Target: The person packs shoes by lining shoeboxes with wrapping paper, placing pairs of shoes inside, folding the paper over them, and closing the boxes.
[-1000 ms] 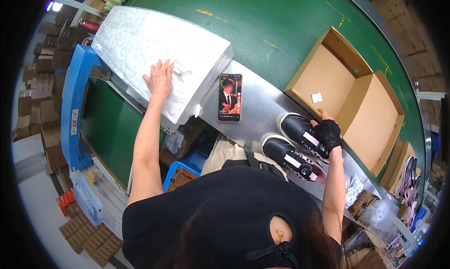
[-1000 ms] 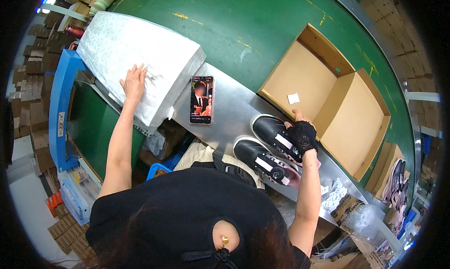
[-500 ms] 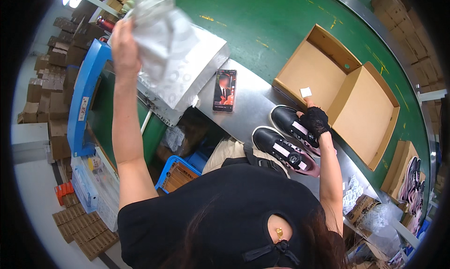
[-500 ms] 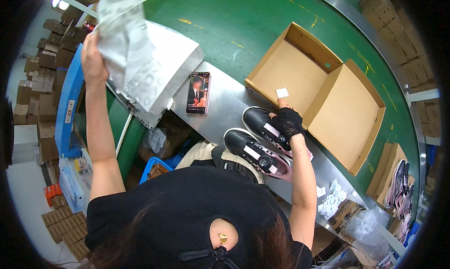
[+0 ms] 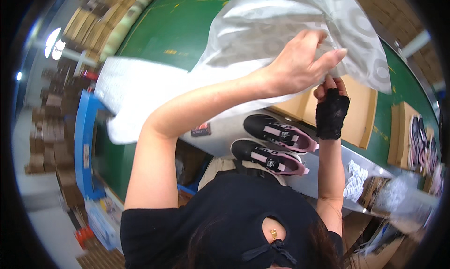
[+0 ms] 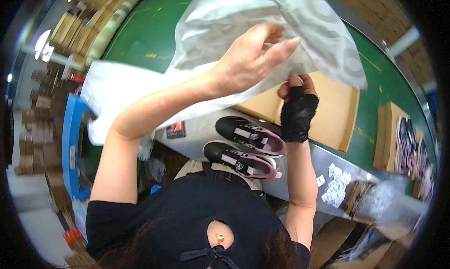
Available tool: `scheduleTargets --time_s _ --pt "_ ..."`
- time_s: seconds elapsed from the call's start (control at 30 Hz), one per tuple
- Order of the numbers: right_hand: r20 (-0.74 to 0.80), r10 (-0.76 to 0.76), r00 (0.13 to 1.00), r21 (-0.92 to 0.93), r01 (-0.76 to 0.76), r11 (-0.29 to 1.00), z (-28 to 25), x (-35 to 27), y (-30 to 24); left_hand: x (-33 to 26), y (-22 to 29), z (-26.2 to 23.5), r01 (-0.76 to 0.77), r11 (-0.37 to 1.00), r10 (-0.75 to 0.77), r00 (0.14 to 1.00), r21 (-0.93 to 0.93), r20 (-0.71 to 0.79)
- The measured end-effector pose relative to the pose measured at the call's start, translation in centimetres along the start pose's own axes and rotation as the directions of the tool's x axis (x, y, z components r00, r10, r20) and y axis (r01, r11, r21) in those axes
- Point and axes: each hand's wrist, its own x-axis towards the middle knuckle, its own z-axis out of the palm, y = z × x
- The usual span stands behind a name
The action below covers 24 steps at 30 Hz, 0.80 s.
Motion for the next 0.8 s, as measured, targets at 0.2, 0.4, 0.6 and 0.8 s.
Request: scheduleTargets --time_s 0.2,0.4,0.6,0.8 --pt "-0.553 -0.245 0.796 0.016 0.304 0.952 -13.9 3.1 -1.6 -4.1 -7.5 1.0 -0.332 0.756 0.163 0.930 0.564 0.328" --pt "-0.787 -0.383 0.484 -0.145 0.459 0.876 -25.0 0.2 -3.3 -9.2 -15.3 -5.1 -0.018 0.500 -0.347 0.912 0.866 0.220" --pt "-0.829 -0.350 0.437 -0.135 0.450 0.883 -35.6 -2.8 -3.3 -12.0 -20.5 -14.2 0.797 0.405 -0.818 0.535 0.448 -0.212" --pt "-0.698 -0.355 0.622 -0.070 0.435 0.898 -35.8 -2.7 -3.4 -11.9 -16.6 -15.8 0.875 0.435 -0.890 0.382 0.214 0.249"
